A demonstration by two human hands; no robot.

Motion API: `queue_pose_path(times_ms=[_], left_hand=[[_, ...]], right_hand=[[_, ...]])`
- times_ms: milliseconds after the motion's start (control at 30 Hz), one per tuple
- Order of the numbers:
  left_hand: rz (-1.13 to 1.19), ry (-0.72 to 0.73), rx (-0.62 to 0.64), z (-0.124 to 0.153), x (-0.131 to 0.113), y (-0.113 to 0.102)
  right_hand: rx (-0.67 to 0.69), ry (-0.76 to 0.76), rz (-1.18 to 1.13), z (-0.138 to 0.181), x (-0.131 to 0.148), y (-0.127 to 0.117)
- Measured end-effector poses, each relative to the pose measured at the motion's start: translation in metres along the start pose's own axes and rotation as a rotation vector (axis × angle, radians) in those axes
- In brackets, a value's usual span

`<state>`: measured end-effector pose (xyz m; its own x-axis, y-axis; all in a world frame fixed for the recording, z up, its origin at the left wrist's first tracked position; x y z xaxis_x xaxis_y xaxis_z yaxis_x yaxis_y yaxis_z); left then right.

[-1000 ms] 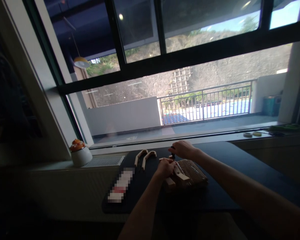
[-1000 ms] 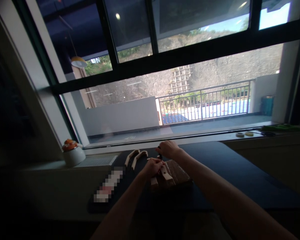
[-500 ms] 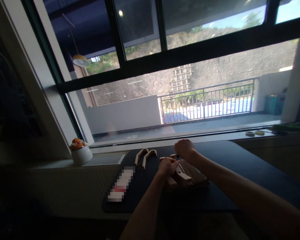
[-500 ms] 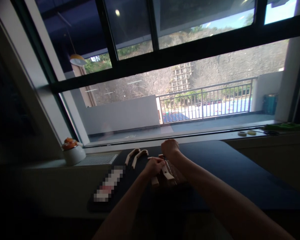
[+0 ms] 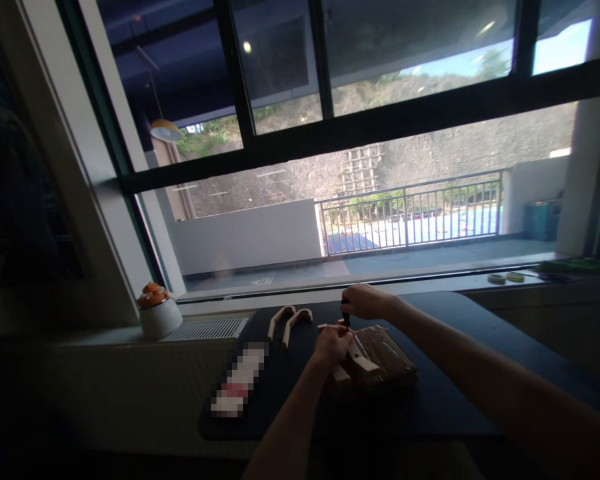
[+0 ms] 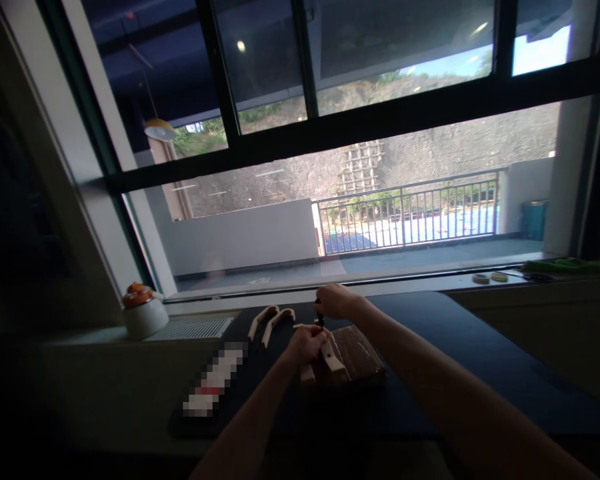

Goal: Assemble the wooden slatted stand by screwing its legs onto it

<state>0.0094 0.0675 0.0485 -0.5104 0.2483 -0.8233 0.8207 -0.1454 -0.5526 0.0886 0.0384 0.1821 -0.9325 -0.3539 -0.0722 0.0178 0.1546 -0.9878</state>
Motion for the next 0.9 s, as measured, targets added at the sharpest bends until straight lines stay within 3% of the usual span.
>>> queue_pose_path(times_ms=[133,333,567,767,900], left_hand=[[0.013,0.012,0.005,0.001,-0.004,0.0],[0.048,0.008,0.044,-0.002,0.001,0.004],[0.02,-0.002,0.024,0.002,-0.003,0.0],[0.012,-0.003,0.053,0.0,-0.003,0.003],[0.016,-0.019,0.044,-0.002,0.003,0.004]], right_hand=[[-0.041,0.039,0.015,0.001,0.004,-0.009],[-0.024,-0.045,-0.026,0.002,0.009,-0.013],[-0.063,0.088,-0.012,0.003,0.005,-0.002],[-0.015,-0.071,-0.079,0.004,0.006,-0.005],[-0.037,-0.067,-0.099,0.005,0.006,0.001]])
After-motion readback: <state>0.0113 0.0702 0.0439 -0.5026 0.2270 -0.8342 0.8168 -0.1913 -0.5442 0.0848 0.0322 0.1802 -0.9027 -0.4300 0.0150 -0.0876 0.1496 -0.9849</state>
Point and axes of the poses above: each hand's wrist, its own z-axis away from the middle knuckle, its own y-axis out of the palm, x = y × z, the point moved 8 cm from there along -z, towards the middle knuckle, and after that the axes turned 3 degrees about y, right-handed, at the moved point
